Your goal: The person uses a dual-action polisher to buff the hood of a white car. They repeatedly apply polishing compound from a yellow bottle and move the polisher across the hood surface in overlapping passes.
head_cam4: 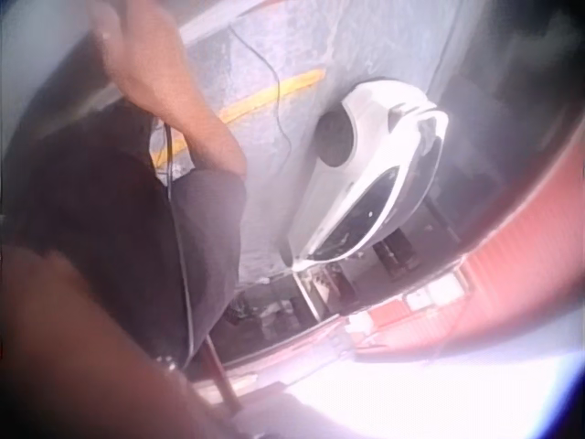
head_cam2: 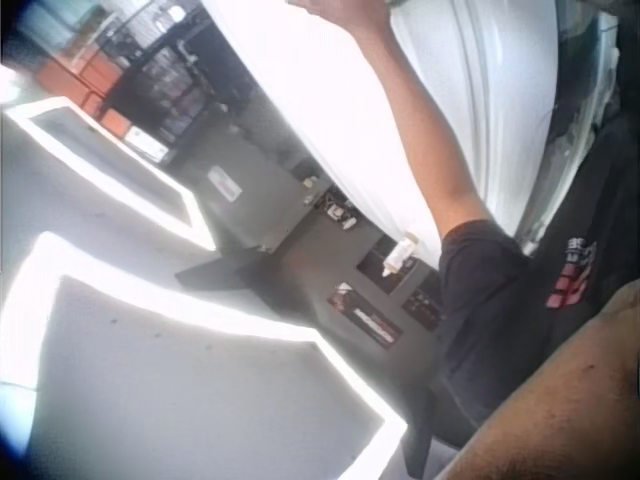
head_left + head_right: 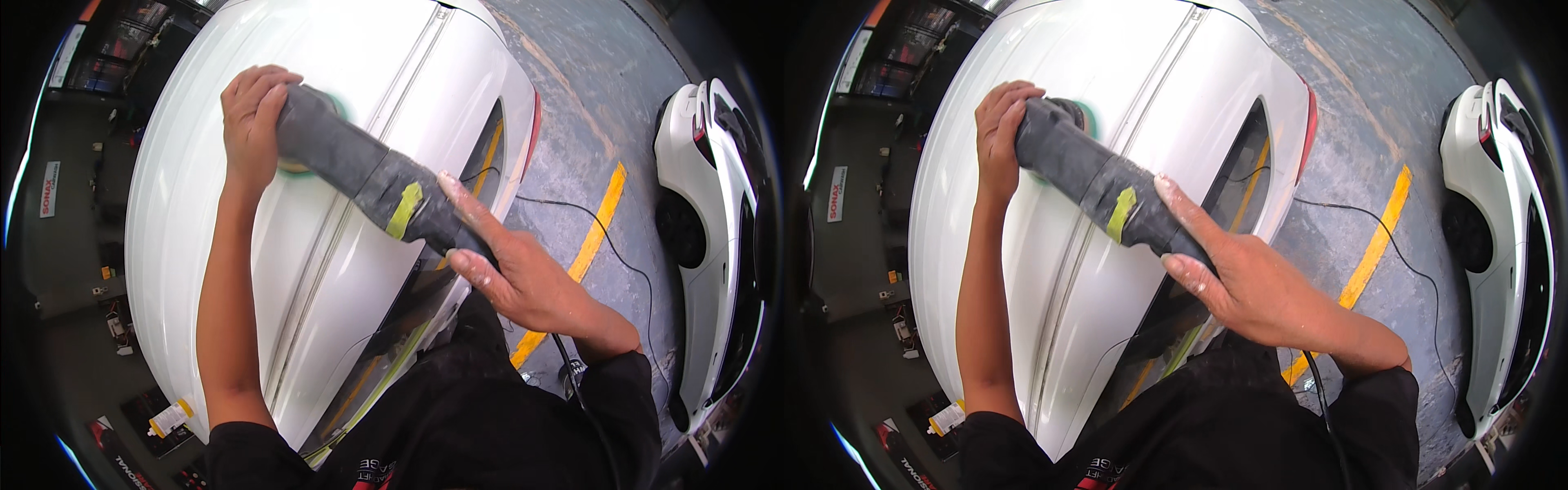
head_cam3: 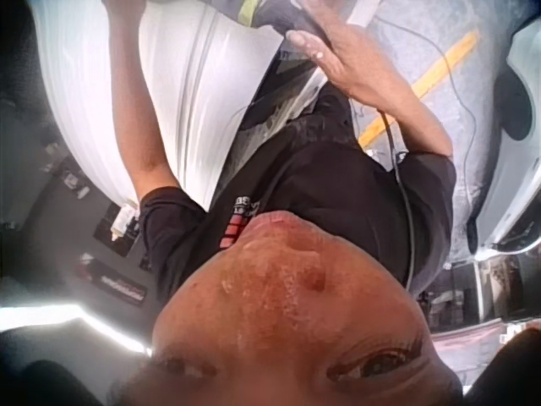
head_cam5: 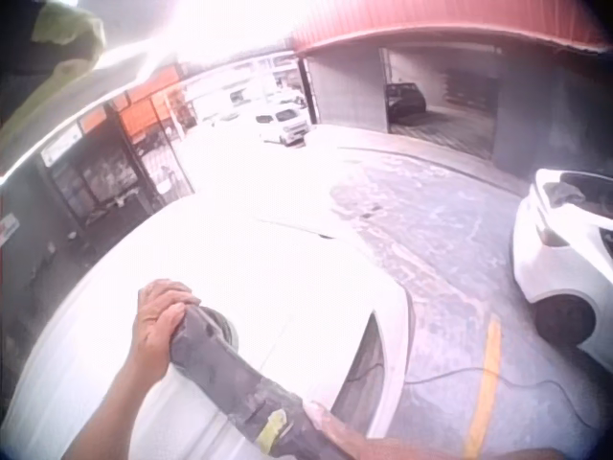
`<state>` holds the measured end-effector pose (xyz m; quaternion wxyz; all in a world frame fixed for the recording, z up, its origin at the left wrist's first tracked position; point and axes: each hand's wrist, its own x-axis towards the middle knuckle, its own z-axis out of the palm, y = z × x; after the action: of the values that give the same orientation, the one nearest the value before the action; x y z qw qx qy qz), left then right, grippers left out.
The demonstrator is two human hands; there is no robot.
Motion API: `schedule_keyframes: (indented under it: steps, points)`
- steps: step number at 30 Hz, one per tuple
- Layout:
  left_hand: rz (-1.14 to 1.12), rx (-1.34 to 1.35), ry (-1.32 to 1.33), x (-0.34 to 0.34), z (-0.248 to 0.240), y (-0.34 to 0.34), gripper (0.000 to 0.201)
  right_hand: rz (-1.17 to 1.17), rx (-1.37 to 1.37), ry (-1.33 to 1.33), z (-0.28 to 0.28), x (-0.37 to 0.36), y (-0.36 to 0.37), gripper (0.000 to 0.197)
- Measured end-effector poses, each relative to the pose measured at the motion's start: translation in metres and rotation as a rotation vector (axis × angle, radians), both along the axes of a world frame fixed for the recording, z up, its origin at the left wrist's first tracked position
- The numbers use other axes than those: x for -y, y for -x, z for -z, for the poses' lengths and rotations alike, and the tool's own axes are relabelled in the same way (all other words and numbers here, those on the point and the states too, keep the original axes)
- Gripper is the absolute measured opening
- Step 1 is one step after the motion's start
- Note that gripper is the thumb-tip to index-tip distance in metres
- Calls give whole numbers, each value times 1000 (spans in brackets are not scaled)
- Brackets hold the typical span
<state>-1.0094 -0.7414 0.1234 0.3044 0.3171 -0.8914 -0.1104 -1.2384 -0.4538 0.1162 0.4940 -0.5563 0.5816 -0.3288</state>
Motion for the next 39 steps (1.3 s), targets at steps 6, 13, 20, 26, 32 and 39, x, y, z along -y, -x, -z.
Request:
schedule_keyframes:
  steps: [6, 13, 20, 26, 32, 39]
  points:
    - [-136, 32, -95, -52, -5, -50, 43, -200, -73, 135, -8, -32, -7, 79]
    - [64, -14, 13, 20, 10, 45, 39, 113, -331, 160, 5, -6, 26, 73]
    - [423, 68, 561, 150, 43, 184, 20, 459, -431, 405, 46, 61, 103, 59]
    - [364, -13, 407, 233, 54, 253, 18, 555, -505, 345, 52, 114, 140, 63]
    - [454, 19, 519, 198, 54, 198, 20, 491, -465, 377, 53, 88, 102, 58]
    - [451, -110, -59, 155, 41, 205, 44, 465, -365, 184, 28, 66, 99, 61]
